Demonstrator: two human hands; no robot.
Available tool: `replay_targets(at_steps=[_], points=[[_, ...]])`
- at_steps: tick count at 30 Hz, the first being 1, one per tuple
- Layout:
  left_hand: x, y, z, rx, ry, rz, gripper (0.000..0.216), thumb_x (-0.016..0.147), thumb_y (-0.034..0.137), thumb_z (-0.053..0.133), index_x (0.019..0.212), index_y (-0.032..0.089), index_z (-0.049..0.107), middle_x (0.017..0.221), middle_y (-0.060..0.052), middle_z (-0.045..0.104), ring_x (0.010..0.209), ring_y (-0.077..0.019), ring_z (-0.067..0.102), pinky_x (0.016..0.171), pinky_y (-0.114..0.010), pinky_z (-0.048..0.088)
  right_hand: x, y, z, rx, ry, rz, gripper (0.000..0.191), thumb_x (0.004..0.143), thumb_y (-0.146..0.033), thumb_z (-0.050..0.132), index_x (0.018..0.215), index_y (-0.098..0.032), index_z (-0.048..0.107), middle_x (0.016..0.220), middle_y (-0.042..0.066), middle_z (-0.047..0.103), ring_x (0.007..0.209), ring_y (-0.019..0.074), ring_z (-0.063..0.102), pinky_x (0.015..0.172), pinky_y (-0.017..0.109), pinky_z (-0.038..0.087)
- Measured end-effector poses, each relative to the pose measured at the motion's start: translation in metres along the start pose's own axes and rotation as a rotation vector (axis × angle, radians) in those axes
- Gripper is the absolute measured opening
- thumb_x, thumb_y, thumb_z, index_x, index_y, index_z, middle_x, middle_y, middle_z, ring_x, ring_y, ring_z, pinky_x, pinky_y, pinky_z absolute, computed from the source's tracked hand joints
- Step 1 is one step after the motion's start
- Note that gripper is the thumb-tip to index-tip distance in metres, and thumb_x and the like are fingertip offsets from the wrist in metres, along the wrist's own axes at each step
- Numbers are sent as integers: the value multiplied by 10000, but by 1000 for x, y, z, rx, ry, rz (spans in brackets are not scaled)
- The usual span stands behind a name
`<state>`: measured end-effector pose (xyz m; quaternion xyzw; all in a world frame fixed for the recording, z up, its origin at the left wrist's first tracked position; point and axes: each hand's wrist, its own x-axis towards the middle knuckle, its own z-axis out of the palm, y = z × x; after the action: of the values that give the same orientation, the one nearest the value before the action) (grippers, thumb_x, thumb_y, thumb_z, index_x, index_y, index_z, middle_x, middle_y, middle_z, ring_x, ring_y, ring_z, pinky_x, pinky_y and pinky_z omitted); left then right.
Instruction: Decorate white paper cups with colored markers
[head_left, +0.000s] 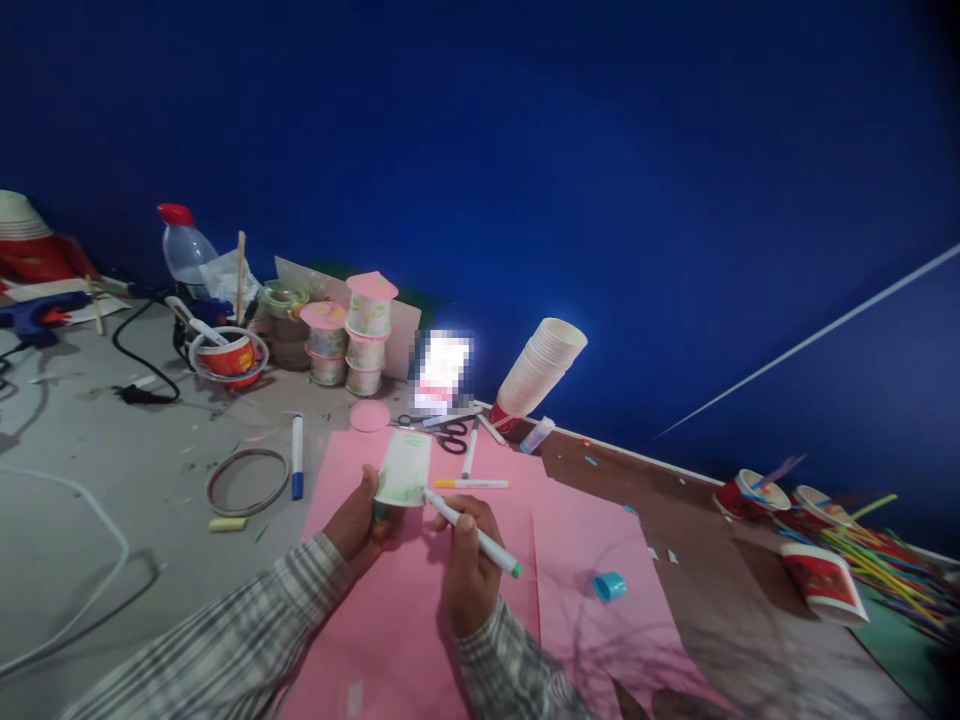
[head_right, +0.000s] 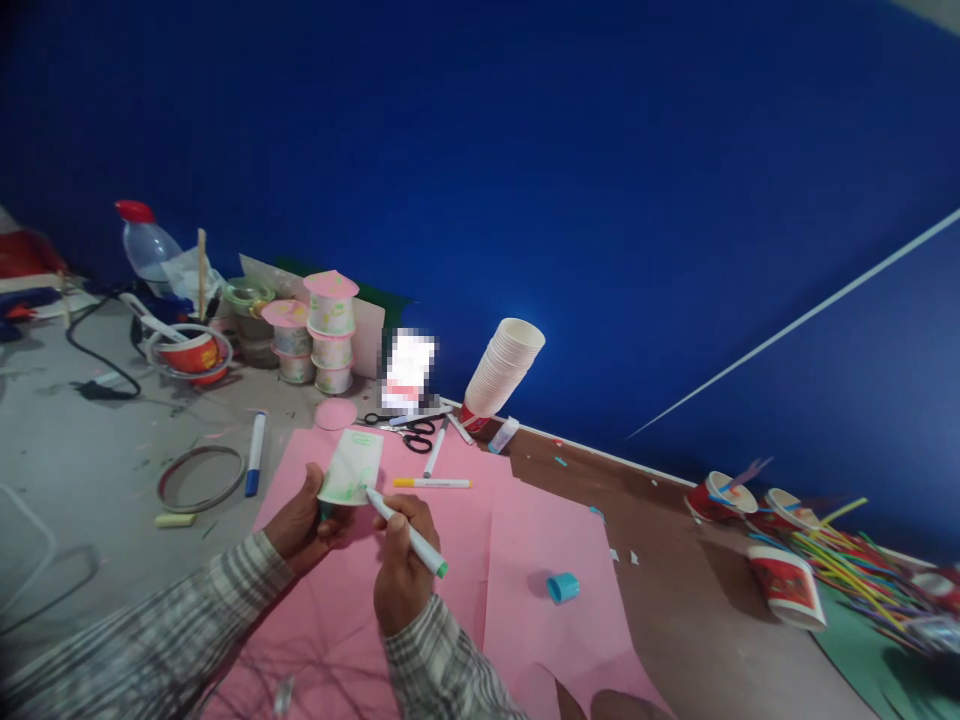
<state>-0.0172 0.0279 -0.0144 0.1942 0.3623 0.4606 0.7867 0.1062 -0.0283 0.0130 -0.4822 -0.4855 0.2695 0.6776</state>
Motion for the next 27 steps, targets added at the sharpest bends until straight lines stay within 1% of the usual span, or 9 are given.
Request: replay_targets(at_steps=[8, 11, 14, 16, 19, 21, 23, 25, 27], points=[[1, 0, -1, -10, -15, 20, 651, 541, 736, 364, 629, 137, 605, 207, 72, 322, 228, -73, 182, 273, -233, 132, 1, 3, 1, -12, 13, 2, 228, 834, -324, 471, 810, -216, 671, 602, -5, 616, 570, 214, 607, 514, 309, 499], [0, 0, 0, -15, -7, 18, 655, 535, 739, 367, 628, 136, 604, 207, 72, 315, 225, -75, 185, 277, -241, 126, -1, 1, 1, -1, -15, 12, 237, 833, -339, 475, 794, -222, 677, 606, -4, 618, 554, 214, 611, 504, 321, 512], [0, 0, 0, -23, -20, 13, 665, 526, 743, 380, 638, 130, 611, 210, 68, 327, 234, -75, 189, 286, -243, 120, -4, -2, 3, 82, -76, -19, 241, 838, -359, 476, 804, -238, 681, 581, -12, 608, 656, 254, 657, 657, 424, 547], [-1, 0, 1, -31, -34, 9, 652, 521, 742, 389, 615, 134, 605, 208, 65, 333, 239, -72, 188, 290, -242, 118, -5, -2, 3, 119, -98, -41, 246, 841, -370, 474, 810, -245, 684, 565, -14, 608, 726, 274, 667, 754, 479, 525], [-3, 2, 4, -24, -33, -7, 660, 499, 751, 400, 621, 134, 603, 204, 72, 321, 239, -69, 176, 290, -237, 120, -4, 2, 2, 86, -41, -5, 286, 841, -408, 459, 857, -232, 683, 617, 6, 644, 678, 264, 659, 676, 452, 540], [-4, 4, 7, -18, -12, -27, 695, 481, 760, 400, 682, 129, 610, 214, 78, 322, 241, -68, 169, 288, -234, 119, -1, 7, 0, 75, 43, 52, 333, 847, -436, 427, 984, -229, 648, 656, 14, 670, 638, 248, 649, 641, 438, 539], [-6, 6, 8, -17, 6, -45, 722, 472, 769, 385, 733, 134, 609, 225, 79, 331, 242, -68, 161, 286, -233, 115, 2, 13, -1, 73, 100, 91, 365, 862, -427, 394, 1098, -228, 589, 596, -4, 671, 695, 255, 663, 724, 471, 522], [-6, 6, 9, -18, 1, -54, 723, 473, 775, 366, 721, 139, 604, 219, 80, 325, 237, -68, 155, 285, -235, 118, 6, 18, -2, 37, 122, 104, 352, 866, -404, 399, 1103, -220, 583, 560, -14, 662, 753, 263, 670, 778, 484, 504], [-7, 6, 9, -16, -6, -52, 711, 478, 774, 361, 684, 137, 601, 218, 77, 325, 234, -64, 150, 283, -237, 121, 8, 19, -1, 20, 118, 115, 335, 849, -398, 436, 1095, -223, 582, 658, 11, 688, 788, 274, 666, 729, 463, 524]])
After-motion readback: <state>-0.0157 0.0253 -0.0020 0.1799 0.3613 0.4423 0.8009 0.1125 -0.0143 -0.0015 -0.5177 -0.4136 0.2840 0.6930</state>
